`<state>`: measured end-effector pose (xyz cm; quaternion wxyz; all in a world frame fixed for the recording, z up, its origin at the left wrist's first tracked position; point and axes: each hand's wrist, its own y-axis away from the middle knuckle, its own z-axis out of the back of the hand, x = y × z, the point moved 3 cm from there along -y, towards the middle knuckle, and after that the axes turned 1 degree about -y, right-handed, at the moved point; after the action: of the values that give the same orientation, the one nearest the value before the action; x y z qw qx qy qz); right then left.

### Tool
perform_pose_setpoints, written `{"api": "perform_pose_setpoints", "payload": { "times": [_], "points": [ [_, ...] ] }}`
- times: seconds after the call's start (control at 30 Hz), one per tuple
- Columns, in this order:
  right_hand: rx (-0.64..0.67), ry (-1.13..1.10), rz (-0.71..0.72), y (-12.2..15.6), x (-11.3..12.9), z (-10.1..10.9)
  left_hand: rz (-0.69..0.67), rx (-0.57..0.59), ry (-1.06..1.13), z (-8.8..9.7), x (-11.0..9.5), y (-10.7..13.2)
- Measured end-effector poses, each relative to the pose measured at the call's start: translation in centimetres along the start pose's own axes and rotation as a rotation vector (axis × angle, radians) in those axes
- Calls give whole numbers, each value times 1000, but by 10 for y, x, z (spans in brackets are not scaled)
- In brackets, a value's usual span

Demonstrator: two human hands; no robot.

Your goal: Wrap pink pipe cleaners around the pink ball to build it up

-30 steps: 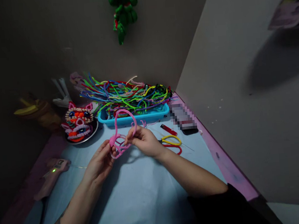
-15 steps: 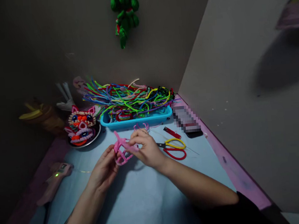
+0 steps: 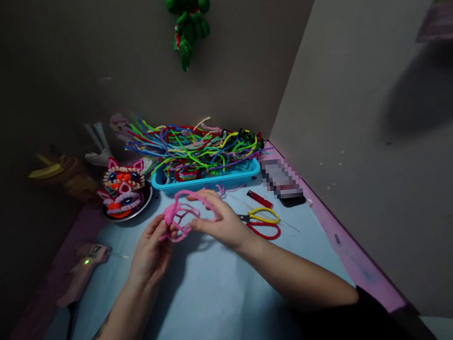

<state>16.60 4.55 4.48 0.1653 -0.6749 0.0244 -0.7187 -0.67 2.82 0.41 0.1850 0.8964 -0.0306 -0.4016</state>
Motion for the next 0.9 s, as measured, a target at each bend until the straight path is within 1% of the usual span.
{"api": "perform_pose_setpoints", "payload": {
  "times": [0.07,0.13,0.2,0.27,0.37,0.47,0.6,0.63,0.67,0.7,0.73,0.77,0.8,0.83,0.87,0.9],
  "points": [
    [-98,97,-6,-2,4,7,-73,-16,-6,1,-4,-1],
    [-165,207,-55,-3,8,13,-105,-23,-8,1,-6,-1],
    [-195,261,-101,-3,9,16,-111,-28,-6,0,-7,0],
    [-196,216,-121,-3,7,17,-102,-27,-13,-1,-7,2],
    [-137,10,-129,-6,-1,14,-81,-14,-22,-4,-6,5],
    [-10,-156,-174,-8,-6,9,-59,1,-22,-6,-6,8],
    [213,-184,-286,-9,-8,3,-35,48,-36,-8,-6,10],
    [227,-174,-295,-9,-8,3,-40,58,-41,-8,-6,10],
    [208,-160,-280,-9,-9,4,-57,59,-45,-7,-6,9],
    [148,-134,-240,-9,-10,6,-85,49,-49,-7,-7,9],
    [41,-88,-174,-8,-10,10,-121,29,-56,-6,-8,9],
    [-103,-18,-80,-5,-8,14,-162,2,-65,-6,-9,9],
    [-264,72,45,-1,-5,18,-201,-28,-76,-5,-9,9],
    [-411,175,201,6,-1,19,-232,-55,-90,-5,-9,9],
    [-504,283,366,13,5,18,-250,-74,-106,-4,-9,10],
    [-521,389,517,20,10,13,-256,-86,-120,-4,-8,10]
  ]
}}
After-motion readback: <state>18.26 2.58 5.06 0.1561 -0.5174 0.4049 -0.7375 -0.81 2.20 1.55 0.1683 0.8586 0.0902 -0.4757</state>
